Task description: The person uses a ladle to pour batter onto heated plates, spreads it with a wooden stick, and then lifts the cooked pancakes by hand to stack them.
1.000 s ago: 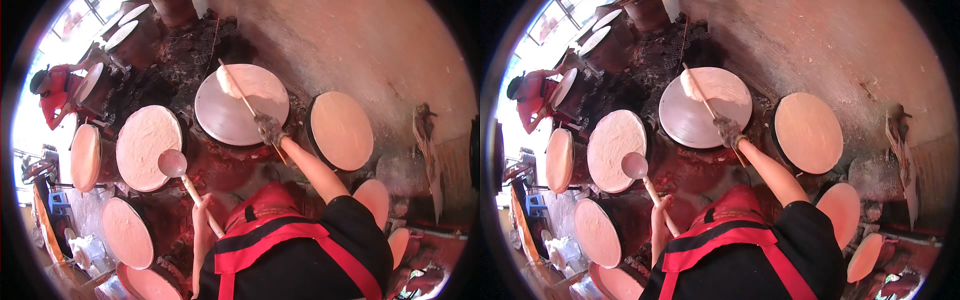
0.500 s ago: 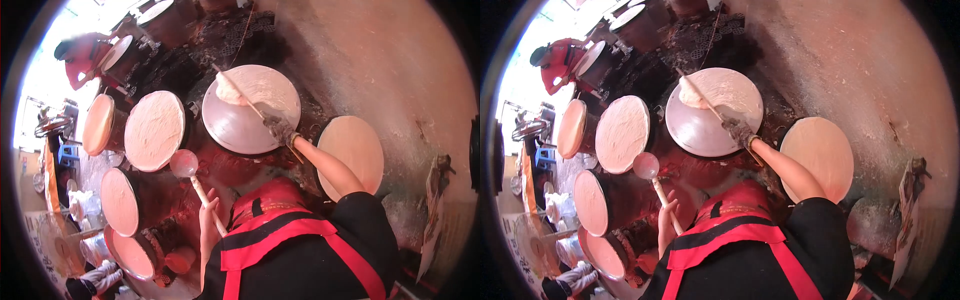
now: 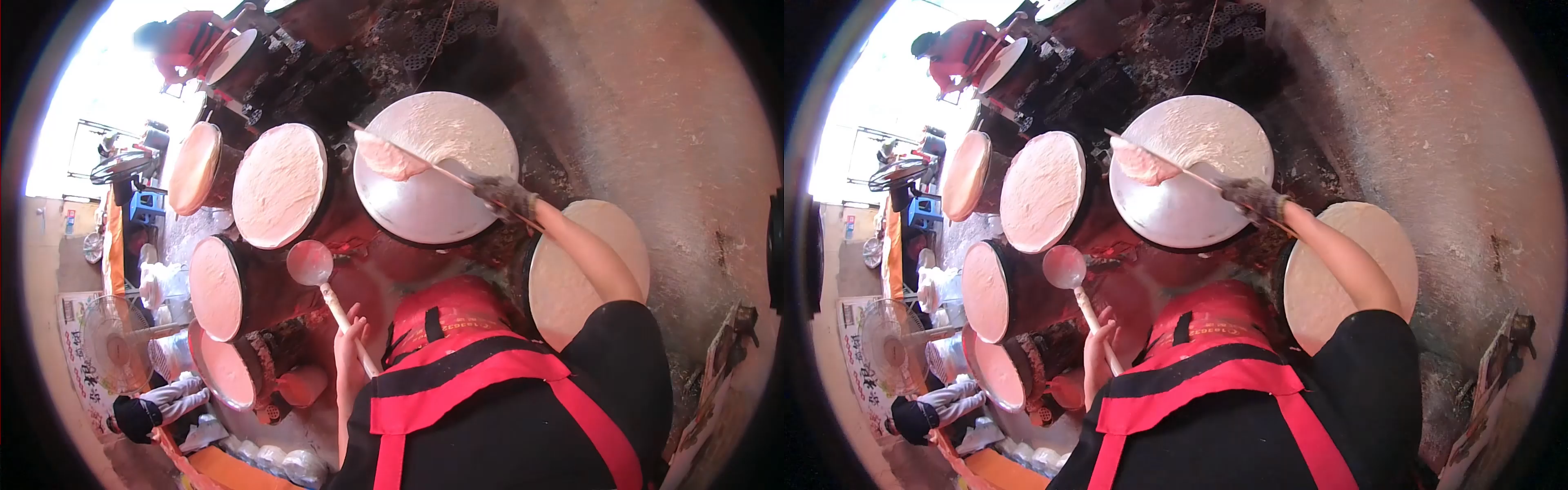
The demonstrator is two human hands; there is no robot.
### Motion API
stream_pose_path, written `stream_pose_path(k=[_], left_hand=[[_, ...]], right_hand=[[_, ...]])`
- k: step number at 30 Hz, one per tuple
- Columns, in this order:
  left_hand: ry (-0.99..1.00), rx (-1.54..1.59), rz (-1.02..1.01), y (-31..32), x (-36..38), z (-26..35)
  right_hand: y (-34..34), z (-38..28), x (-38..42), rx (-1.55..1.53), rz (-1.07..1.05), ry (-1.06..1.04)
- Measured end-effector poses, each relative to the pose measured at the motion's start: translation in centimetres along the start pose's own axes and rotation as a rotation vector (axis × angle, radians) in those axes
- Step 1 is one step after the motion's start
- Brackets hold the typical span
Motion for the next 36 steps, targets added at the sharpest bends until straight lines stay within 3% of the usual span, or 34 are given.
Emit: stream_pose_path(k=[3,6,8,9,10,13,14,15,16,18,21,23,25,27,29,30,32,34,36], left_hand=[[-0.018,-0.035,0.053,-0.5,0.9,-1.0],[-0.074,-0.068,0.062,-0.6,2.1,-1.3],[-0.077,-0.091,0.068,-0.2,2.6,-1.2],[-0.083,-0.107,0.05,-0.2,2.6,-1.1],[-0.088,-0.124,0.031,-0.3,2.5,-1.0],[-0.076,-0.228,-0.062,-0.5,1.2,-0.7],[-0.068,-0.268,-0.102,-0.5,0.6,-0.6],[-0.065,-0.278,-0.147,-0.5,-0.2,-0.7],[-0.064,-0.287,-0.194,-0.5,-1.0,-0.9],[-0.088,-0.325,-0.282,-0.7,-2.3,-0.9],[-0.107,-0.307,-0.371,-0.6,-4.3,0.1],[-0.08,-0.32,-0.439,-1.0,-4.7,1.6],[-0.048,-0.377,-0.516,-2.1,-5.9,2.7],[-0.041,-0.351,-0.57,-4.4,-7.6,2.5],[-0.052,-0.321,-0.607,-7.0,-8.9,2.1],[-0.036,-0.322,-0.609,-8.4,-9.5,2.0],[-0.04,-0.297,-0.599,-11.6,-9.9,1.7],[-0.024,-0.312,-0.575,-14.7,-9.8,1.9],[-0.065,-0.258,-0.515,-18.0,-9.4,2.1]], right_hand=[[-2.9,2.9,2.9,-0.153,-0.148,0.137],[-7.0,3.7,-0.7,-0.089,-0.019,0.154],[-7.1,1.6,-4.7,0.569,0.353,-0.92],[-5.8,2.6,-5.7,0.224,0.084,-0.48],[-4.3,3.9,-5.9,-0.179,0.001,-0.035],[-2.4,6.0,1.2,1.206,0.293,-1.005],[-2.5,7.0,3.6,0.827,0.141,-0.735],[-2.3,8.8,5.2,0.341,-0.118,-0.292],[-2.2,10.9,7.3,-0.226,-0.147,0.123],[-0.4,10.9,6.3,0.096,0.166,-0.327],[4.8,11.4,3.7,-0.643,0.211,-0.145],[7.7,13.8,0.0,-0.96,0.111,-0.348],[9.8,15.2,4.5,0.074,0.385,-0.711],[12.4,19.2,7.5,0.215,0.447,-0.69],[15.4,21.8,9.6,0.016,0.441,-0.587],[17.2,22.6,9.6,-0.539,0.247,-0.531],[21.6,19.9,7.8,-1.104,-0.043,-0.528],[27.3,12.6,2.6,-1.137,-0.205,-0.685],[29.0,7.4,-6.3,-1.228,-0.209,-0.646]])
Point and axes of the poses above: each hand's wrist, its own x-axis away from the middle knuckle, its own y-axis out of the palm, z = x × y, the point moved 4 cm from there along -x, towards the middle knuckle, and after that the axes turned 12 degrees about y, right-handed, at the moved point
